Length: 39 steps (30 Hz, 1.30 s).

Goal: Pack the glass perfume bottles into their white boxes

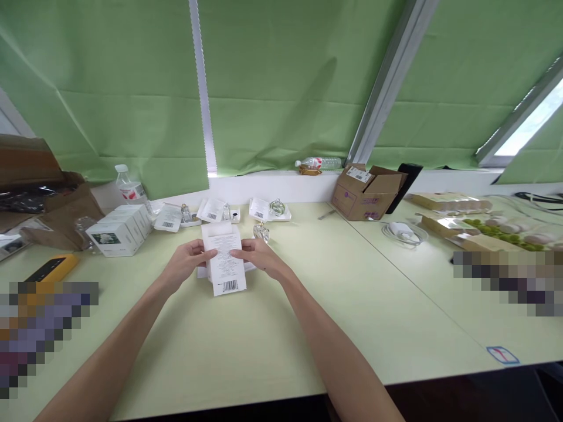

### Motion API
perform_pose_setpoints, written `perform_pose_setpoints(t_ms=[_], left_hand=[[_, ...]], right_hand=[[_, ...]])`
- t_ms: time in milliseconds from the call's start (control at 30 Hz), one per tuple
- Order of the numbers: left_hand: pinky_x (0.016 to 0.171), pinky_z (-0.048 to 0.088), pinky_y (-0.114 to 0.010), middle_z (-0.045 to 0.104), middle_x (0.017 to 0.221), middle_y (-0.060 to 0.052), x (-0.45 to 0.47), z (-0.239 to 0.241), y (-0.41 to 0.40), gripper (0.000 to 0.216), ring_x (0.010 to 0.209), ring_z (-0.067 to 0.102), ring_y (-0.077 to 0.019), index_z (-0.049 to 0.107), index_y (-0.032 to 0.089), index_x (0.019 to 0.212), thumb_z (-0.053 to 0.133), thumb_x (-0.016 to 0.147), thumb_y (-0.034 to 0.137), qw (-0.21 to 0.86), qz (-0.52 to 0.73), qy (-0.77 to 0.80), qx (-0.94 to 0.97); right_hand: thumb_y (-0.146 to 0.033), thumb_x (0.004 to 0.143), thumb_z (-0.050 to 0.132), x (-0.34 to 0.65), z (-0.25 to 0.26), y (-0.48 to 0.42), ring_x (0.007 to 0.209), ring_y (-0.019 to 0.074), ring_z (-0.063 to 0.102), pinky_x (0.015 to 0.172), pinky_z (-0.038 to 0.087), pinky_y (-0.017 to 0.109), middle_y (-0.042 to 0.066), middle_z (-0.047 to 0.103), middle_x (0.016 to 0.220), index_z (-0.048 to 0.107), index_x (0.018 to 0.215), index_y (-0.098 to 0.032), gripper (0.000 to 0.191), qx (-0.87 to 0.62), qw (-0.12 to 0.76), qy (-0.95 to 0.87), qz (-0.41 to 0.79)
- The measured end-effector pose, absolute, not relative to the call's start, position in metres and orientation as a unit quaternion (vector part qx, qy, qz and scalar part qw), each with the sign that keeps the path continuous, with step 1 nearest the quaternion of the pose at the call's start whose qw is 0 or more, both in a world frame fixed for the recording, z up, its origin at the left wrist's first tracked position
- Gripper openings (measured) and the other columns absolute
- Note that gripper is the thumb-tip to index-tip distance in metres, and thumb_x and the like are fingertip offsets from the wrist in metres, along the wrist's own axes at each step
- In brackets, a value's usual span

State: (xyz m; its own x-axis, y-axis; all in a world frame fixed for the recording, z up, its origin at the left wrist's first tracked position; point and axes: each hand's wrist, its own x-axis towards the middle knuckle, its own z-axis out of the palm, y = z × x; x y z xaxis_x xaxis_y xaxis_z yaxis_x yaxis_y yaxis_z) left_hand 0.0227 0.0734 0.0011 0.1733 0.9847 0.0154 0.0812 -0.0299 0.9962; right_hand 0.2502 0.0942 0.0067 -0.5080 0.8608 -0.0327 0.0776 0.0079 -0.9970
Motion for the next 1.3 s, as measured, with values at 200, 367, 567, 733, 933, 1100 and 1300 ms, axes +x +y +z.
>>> perform_pose_setpoints(t_ms=[200,367,567,733,933,1100,1300], left_hand=[[0.074,0.055,-0.036,0.074,0.102,-0.01,0.0249,0.0011,0.073,0.041,0.09,0.069,-0.0264,0.066,0.017,0.097,0.078,0.07,0.046,0.505,0.443,0.488,0.558],[0.082,0.056,-0.042,0.072,0.11,-0.012,0.0264,0.0042,0.0695,0.045,0.096,0.069,-0.0288,0.065,0.018,0.105,0.075,0.072,0.047,0.543,0.433,0.465,0.549],[0.081,0.056,-0.046,0.071,0.112,-0.012,0.0295,0.0065,0.0639,0.059,0.098,0.068,-0.0314,0.059,0.022,0.122,0.079,0.069,0.04,0.593,0.374,0.436,0.564],[0.078,0.056,-0.045,0.072,0.109,-0.012,0.0291,0.0032,0.0668,0.057,0.094,0.07,-0.0313,0.061,0.022,0.119,0.078,0.07,0.044,0.562,0.388,0.464,0.565],[0.075,0.056,-0.042,0.071,0.111,-0.013,0.028,0.0017,0.0691,0.055,0.094,0.069,-0.0307,0.061,0.02,0.116,0.077,0.07,0.047,0.55,0.406,0.471,0.558],[0.079,0.055,-0.045,0.071,0.11,-0.013,0.0273,-0.0002,0.0703,0.058,0.096,0.069,-0.0311,0.059,0.02,0.119,0.076,0.071,0.048,0.573,0.405,0.46,0.543],[0.08,0.055,-0.042,0.07,0.112,-0.014,0.0286,0.0031,0.0679,0.056,0.099,0.068,-0.0307,0.06,0.02,0.123,0.068,0.078,0.052,0.602,0.41,0.43,0.533]], right_hand=[[-0.041,0.077,0.074,0.2487,0.0079,0.0933,0.103,0.0255,0.067,0.095,0.051,0.042,0.008,0.073,0.109,0.071,0.108,-0.018,0.039,-0.379,0.323,-0.627,0.599],[-0.041,0.077,0.074,0.2487,0.0048,0.0959,0.099,0.0256,0.068,0.092,0.053,0.041,0.009,0.074,0.105,0.072,0.101,-0.016,0.035,-0.409,0.342,-0.612,0.584],[-0.043,0.077,0.074,0.2502,0.0021,0.0986,0.096,0.0258,0.069,0.087,0.055,0.04,0.011,0.073,0.105,0.071,0.104,-0.015,0.039,-0.419,0.359,-0.602,0.577],[-0.043,0.079,0.072,0.2485,0.0033,0.0971,0.097,0.0252,0.069,0.087,0.055,0.041,0.01,0.073,0.107,0.071,0.105,-0.016,0.037,-0.422,0.348,-0.605,0.579],[-0.042,0.078,0.073,0.2487,0.0033,0.0975,0.096,0.0246,0.069,0.088,0.055,0.04,0.009,0.074,0.103,0.072,0.099,-0.016,0.033,-0.423,0.346,-0.606,0.578],[-0.043,0.078,0.073,0.25,0.0036,0.0984,0.095,0.0246,0.069,0.088,0.055,0.04,0.01,0.074,0.102,0.072,0.099,-0.016,0.034,-0.421,0.352,-0.604,0.578],[-0.048,0.081,0.068,0.2493,-0.0006,0.1014,0.091,0.024,0.07,0.087,0.055,0.039,0.009,0.074,0.098,0.074,0.092,-0.016,0.035,-0.435,0.343,-0.603,0.574]])
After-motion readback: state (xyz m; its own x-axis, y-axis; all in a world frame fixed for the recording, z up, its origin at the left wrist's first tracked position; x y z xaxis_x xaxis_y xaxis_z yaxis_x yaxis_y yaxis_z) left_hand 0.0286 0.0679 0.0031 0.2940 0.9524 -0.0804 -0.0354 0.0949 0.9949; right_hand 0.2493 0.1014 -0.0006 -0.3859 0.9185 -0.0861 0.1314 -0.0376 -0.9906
